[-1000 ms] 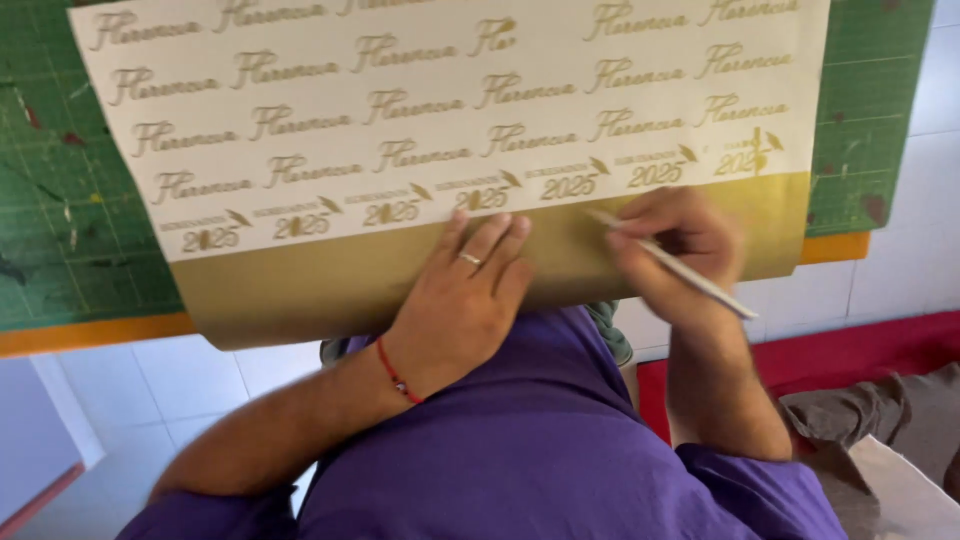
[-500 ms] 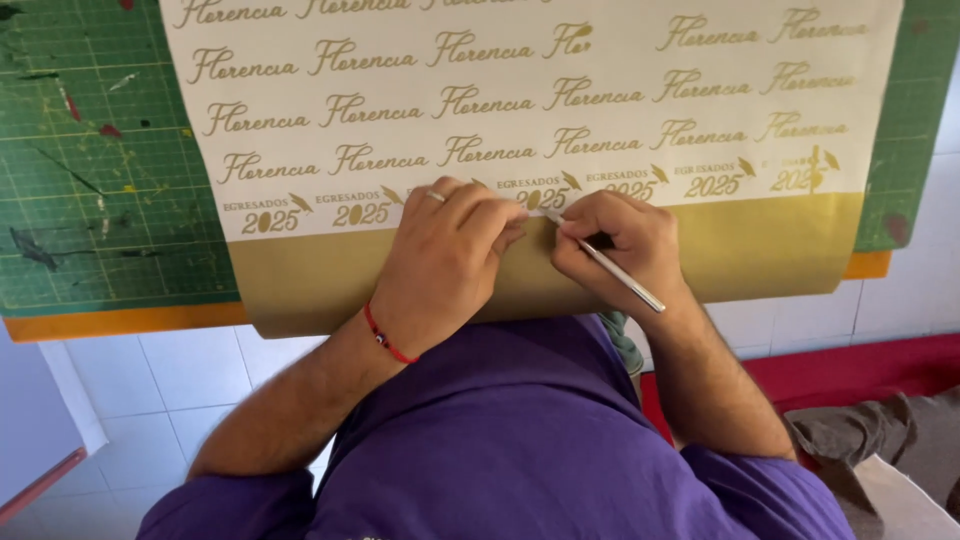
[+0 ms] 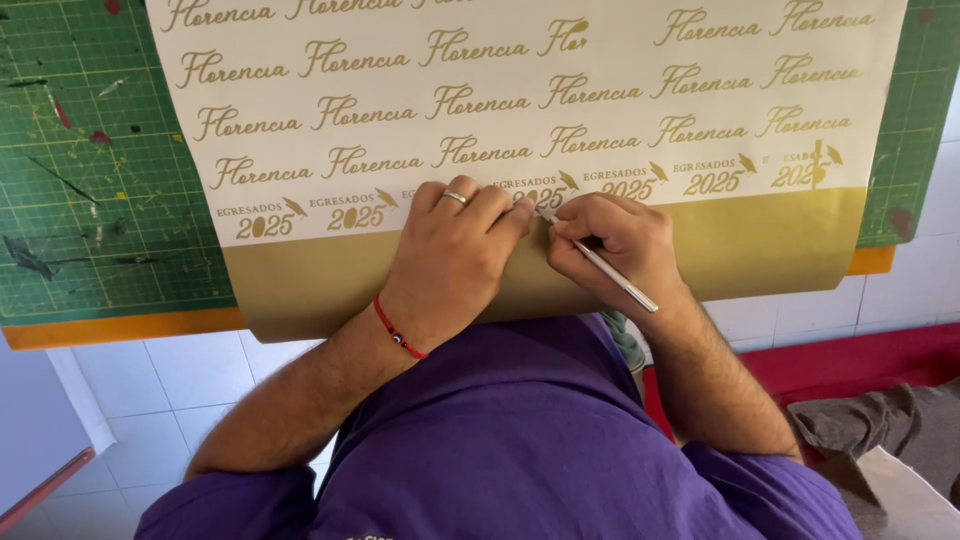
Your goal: The person is weeding a sheet of gold vinyl, using a craft knife to lift and peel away the excess material from around the cut-out text.
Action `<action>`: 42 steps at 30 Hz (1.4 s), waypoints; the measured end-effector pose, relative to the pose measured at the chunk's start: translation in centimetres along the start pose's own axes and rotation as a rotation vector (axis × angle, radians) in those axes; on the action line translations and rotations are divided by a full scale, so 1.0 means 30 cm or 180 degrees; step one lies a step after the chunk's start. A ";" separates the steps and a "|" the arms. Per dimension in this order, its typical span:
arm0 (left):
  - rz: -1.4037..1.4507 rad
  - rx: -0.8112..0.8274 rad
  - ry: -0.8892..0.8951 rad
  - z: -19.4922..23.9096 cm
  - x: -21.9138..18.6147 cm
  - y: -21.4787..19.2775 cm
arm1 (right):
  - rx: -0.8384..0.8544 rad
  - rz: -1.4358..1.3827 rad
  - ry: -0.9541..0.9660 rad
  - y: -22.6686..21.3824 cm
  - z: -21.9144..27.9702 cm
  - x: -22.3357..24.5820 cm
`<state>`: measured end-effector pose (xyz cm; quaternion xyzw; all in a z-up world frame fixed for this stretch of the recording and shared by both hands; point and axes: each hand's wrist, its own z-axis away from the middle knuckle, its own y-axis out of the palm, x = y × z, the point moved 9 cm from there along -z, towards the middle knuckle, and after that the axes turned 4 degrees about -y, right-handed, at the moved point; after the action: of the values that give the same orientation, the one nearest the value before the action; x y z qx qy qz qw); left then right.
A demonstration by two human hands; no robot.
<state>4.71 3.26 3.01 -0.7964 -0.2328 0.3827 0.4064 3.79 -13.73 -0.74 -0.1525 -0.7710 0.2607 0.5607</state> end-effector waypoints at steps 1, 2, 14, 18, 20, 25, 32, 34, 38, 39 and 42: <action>-0.0082 -0.0002 0.0049 0.002 -0.004 0.005 | 0.0015 -0.0019 -0.0008 0.002 0.002 -0.005; -0.0085 0.0003 0.0043 0.003 -0.004 0.010 | 0.0018 -0.0027 -0.0006 0.000 0.000 -0.001; -0.0301 -0.0030 0.0026 -0.048 0.022 0.066 | -0.0048 -0.0256 0.0272 -0.023 -0.010 -0.025; -0.0301 0.0012 -0.0057 -0.061 0.026 0.063 | -0.0115 -0.0543 0.0331 -0.034 -0.009 -0.053; -0.0292 0.0007 -0.0085 -0.066 0.032 0.047 | -0.0132 -0.0673 0.0340 -0.038 -0.006 -0.077; 0.0333 0.0010 -0.0468 -0.044 0.122 -0.057 | -0.0261 -0.1055 -0.0129 -0.089 0.010 -0.077; 0.0358 -0.0139 -0.0628 0.072 0.221 -0.202 | 0.0023 -0.0188 -0.0853 -0.019 0.006 0.194; 0.0386 0.0021 -0.0731 0.092 0.211 -0.182 | 0.0114 -0.0469 -0.0584 0.038 -0.028 0.194; 0.0226 0.0063 -0.0743 0.145 0.218 -0.154 | 0.0120 -0.0554 -0.0406 0.150 -0.055 0.159; 0.0212 0.0068 -0.0751 0.153 0.221 -0.150 | 0.0128 -0.0516 -0.0333 0.170 -0.066 0.163; 0.0259 0.0119 -0.0762 0.157 0.221 -0.141 | 0.0103 -0.0513 -0.0249 0.216 -0.085 0.156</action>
<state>4.66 12.38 1.94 -0.7461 -0.2399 0.4954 0.3746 4.32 -5.39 -0.18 -0.0706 -0.7978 0.2329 0.5517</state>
